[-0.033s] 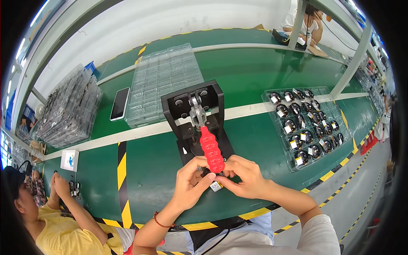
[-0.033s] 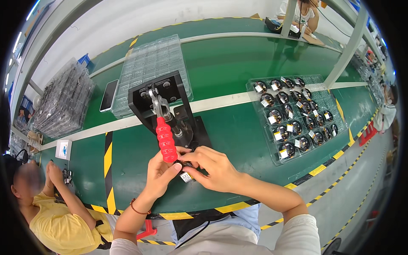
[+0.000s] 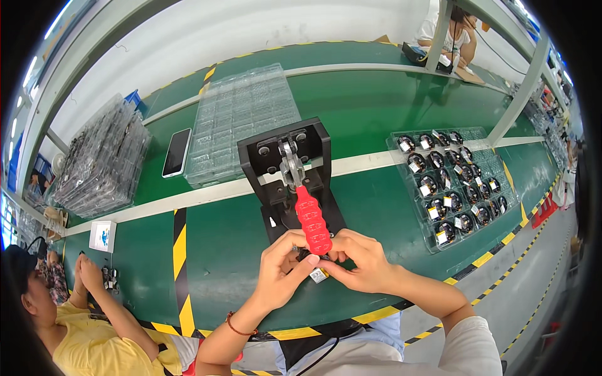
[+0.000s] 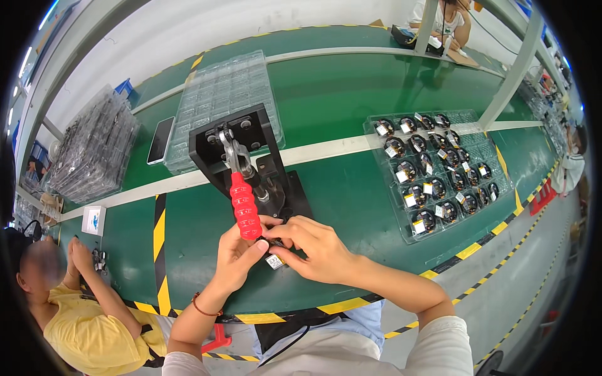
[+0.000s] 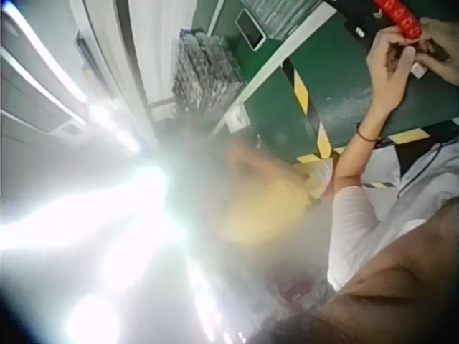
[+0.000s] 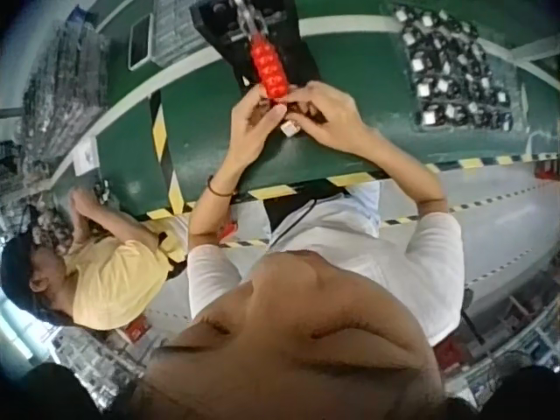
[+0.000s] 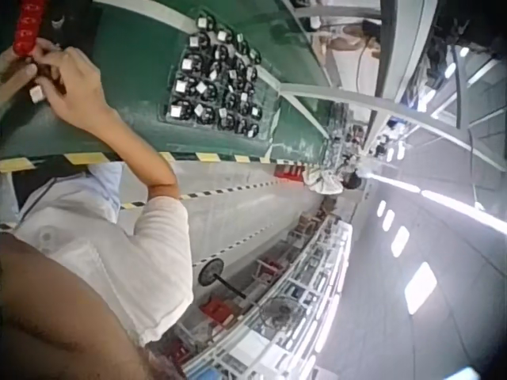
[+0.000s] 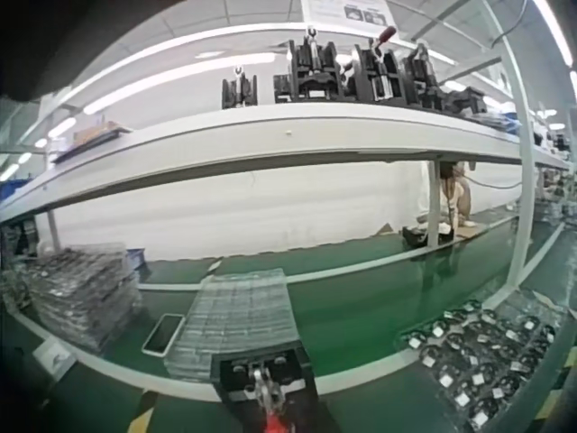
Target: Assembling electronic components using a manual press tool on a production line.
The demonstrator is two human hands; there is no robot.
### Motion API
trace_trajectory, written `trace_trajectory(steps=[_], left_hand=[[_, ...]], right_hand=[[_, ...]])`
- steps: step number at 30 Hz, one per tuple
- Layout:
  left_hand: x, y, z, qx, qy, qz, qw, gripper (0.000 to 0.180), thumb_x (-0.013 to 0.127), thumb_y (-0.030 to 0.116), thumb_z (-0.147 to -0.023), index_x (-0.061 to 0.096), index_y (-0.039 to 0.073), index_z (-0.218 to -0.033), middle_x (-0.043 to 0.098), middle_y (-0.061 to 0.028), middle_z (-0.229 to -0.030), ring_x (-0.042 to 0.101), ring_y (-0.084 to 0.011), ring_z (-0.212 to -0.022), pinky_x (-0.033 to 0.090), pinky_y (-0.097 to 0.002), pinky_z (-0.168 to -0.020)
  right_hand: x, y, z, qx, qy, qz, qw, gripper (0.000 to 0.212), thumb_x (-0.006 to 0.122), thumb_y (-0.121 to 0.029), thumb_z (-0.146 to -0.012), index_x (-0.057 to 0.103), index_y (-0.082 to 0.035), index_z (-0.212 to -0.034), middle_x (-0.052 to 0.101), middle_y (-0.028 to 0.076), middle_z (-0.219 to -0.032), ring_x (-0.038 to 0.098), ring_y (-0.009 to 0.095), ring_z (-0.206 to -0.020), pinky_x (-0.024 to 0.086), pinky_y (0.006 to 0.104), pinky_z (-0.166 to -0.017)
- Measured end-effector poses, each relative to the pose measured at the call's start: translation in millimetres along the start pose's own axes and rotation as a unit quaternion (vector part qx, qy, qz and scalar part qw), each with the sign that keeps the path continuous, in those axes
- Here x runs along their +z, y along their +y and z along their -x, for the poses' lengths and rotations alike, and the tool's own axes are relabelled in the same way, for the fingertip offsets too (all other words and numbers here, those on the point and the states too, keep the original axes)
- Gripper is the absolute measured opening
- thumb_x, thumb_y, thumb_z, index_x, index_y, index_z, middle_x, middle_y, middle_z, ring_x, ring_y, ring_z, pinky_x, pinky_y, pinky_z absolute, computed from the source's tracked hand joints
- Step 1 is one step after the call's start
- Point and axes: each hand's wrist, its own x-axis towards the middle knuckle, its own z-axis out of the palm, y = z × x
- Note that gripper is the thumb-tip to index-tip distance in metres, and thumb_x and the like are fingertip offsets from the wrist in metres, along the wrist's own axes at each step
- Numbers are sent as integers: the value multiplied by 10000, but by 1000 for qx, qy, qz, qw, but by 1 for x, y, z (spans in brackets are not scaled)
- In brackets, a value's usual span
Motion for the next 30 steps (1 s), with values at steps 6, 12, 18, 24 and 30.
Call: trace_trajectory(steps=[6,12,18,24,30], left_hand=[[-5,-4,-1,9,-12,-71,997,114,532,79,-932,570,-5,-1000,556,-162,-1184,560,-142,-904,462,-301,-826],[-4,-2,-1,13,-6,-57,998,102,551,86,-938,576,1,-988,574,-142,-1142,559,-150,-940,462,-301,-828],[1,-11,3,35,57,-178,982,70,528,-8,-930,591,-14,-958,597,-78,-1053,578,-108,-917,481,-232,-765],[12,-5,-3,28,108,-63,992,185,537,53,-949,556,-15,-1119,620,-82,-1077,594,-95,-929,497,-223,-767],[-3,-4,3,-191,100,85,973,254,468,190,-998,559,16,-1160,628,-54,-1072,606,-83,-919,520,-237,-753]], right_hand=[[3,2,2,-13,-1,-25,1000,230,734,-9,-747,604,-40,-934,507,51,-709,510,158,-588,422,277,-483],[-2,-1,2,75,2,-60,995,228,743,-3,-758,596,-22,-932,551,47,-720,499,114,-565,408,244,-500],[3,1,3,85,4,-74,994,161,695,4,-797,595,-22,-919,519,43,-714,477,100,-546,403,238,-483],[4,3,2,79,26,-73,994,172,699,7,-793,595,-15,-927,545,56,-738,519,116,-564,424,242,-494],[9,-1,6,50,42,-32,997,210,713,18,-773,615,-8,-957,588,83,-819,585,146,-620,487,260,-525]])
